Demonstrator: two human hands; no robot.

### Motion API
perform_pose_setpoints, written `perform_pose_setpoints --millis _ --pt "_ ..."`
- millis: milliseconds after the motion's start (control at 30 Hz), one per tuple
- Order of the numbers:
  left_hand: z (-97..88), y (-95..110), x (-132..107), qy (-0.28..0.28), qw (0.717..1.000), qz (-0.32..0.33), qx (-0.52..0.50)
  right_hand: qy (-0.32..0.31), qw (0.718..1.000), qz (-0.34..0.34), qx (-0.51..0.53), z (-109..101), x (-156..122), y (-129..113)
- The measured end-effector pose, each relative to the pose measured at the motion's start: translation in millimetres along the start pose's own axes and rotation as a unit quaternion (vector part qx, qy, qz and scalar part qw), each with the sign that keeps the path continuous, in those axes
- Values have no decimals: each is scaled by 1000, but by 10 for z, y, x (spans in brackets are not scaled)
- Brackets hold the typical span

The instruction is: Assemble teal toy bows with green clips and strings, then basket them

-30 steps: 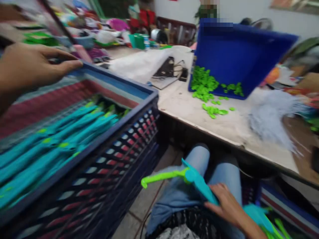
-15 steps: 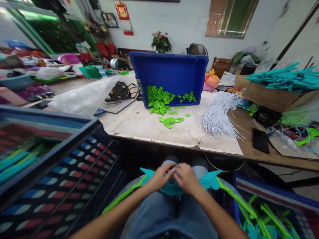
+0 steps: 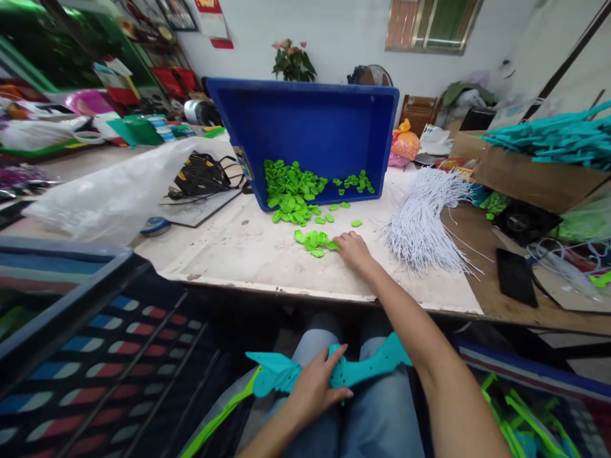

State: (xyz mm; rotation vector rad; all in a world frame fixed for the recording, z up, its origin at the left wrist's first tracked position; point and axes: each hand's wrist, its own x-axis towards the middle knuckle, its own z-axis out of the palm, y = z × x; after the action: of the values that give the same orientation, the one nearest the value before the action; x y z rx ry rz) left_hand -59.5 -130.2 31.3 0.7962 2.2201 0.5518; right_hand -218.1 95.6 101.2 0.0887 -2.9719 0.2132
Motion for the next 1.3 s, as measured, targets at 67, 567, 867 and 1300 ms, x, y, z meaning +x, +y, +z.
perform_pose_setpoints --millis 67,567,867,1300 --pt "-4 -3 44 3 1000 2 7 2 999 -32 12 -23 -234 49" --pt "-117 155 216 -43 997 42 -39 -298 947 41 116 -946 -995 551" --pt "-258 56 313 -88 989 108 -47 -31 996 60 61 -502 -1385 501" --pt "-192 -21 483 -174 933 53 -310 107 974 -109 170 -302 -1969 144"
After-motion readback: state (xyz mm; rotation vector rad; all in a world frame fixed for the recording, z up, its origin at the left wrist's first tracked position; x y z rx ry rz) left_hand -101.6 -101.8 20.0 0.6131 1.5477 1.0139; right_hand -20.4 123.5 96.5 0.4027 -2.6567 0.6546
